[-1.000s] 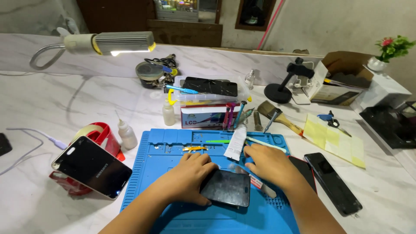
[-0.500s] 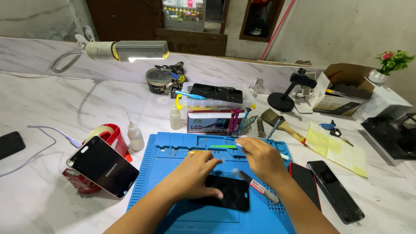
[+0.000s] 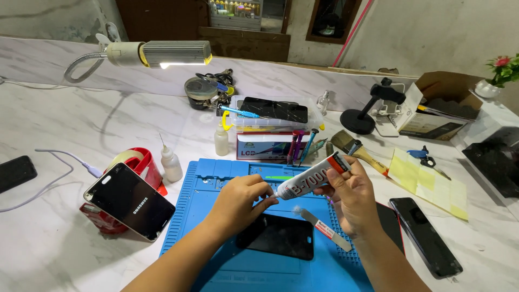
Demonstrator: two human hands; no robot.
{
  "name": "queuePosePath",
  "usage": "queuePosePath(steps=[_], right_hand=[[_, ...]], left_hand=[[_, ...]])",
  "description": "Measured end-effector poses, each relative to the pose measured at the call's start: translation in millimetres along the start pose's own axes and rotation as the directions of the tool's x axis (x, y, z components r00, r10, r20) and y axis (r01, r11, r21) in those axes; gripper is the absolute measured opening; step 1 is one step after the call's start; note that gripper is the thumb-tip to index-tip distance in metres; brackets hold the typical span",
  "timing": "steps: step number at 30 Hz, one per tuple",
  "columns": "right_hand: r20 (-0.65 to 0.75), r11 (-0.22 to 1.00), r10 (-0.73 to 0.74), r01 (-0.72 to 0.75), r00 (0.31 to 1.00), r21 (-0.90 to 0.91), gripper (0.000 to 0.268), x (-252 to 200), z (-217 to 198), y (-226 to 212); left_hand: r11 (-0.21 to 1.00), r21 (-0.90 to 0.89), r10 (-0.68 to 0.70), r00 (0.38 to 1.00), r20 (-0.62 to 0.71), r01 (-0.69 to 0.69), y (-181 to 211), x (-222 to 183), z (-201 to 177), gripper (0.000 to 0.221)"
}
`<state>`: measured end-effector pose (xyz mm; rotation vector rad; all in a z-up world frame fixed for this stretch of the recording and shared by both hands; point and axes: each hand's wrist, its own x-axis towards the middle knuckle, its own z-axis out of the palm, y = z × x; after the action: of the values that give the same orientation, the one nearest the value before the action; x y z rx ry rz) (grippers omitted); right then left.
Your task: Applying adhesive to a mobile phone frame and installing a replacement screen display.
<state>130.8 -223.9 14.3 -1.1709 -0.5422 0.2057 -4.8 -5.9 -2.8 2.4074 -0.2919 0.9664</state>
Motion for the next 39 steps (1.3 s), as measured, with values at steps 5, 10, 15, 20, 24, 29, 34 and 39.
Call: queuePosePath(steps=[5, 10, 15, 20, 24, 29, 34, 39], right_hand=[[0.028, 0.98, 0.193, -0.194, 0.981, 0.046, 0.037, -14.9, 26.8, 12.5], [-0.055, 0.963, 0.261, -0.256, 0.964, 0.084, 0.024, -21.2, 32.8, 0.6], [-0.204, 0.985, 0.084, -0.05, 0.975, 0.166, 0.023, 6.6, -2.8, -17.3], [-0.174, 0.967, 0.121, -0.076, 0.977, 0.245, 0.022, 16.2, -16.1, -27.1], [-0.122, 0.958, 0.201, -0.17, 0.972, 0.229, 0.027, 5.2, -5.0, -29.4], [-0.11, 0.961, 0.223, -0.199, 0.969, 0.192, 0.03, 5.9, -13.0, -24.9], [-0.108, 0.96, 0.242, -0.222, 0.964, 0.171, 0.032, 8.2, -16.5, -23.9], [-0.106, 0.964, 0.226, -0.207, 0.968, 0.164, 0.035, 8.1, -15.3, -24.2]], left_hand=[[0.999, 0.024, 0.039, 0.999, 0.027, -0.039, 0.1, -0.8, 1.4, 0.014], [0.991, -0.061, -0.106, 0.979, 0.174, 0.118, 2.2, 0.6, 0.4, 0.022], [0.975, -0.025, -0.208, 0.944, 0.257, 0.221, -16.8, -1.6, 3.7, 0.024], [0.984, 0.165, -0.127, 0.932, 0.338, 0.075, -18.6, -2.1, 5.3, 0.011], [0.973, 0.231, -0.079, 0.957, 0.278, 0.014, -14.8, -0.7, -1.7, 0.028], [0.997, -0.017, 0.068, 0.863, 0.5, -0.069, 9.5, 0.2, -8.0, 0.059], [0.994, -0.031, 0.1, 0.739, 0.667, -0.106, 7.9, -10.7, 4.4, 0.087], [0.992, 0.016, 0.082, 0.724, 0.685, -0.128, 3.9, -9.9, 3.3, 0.082]])
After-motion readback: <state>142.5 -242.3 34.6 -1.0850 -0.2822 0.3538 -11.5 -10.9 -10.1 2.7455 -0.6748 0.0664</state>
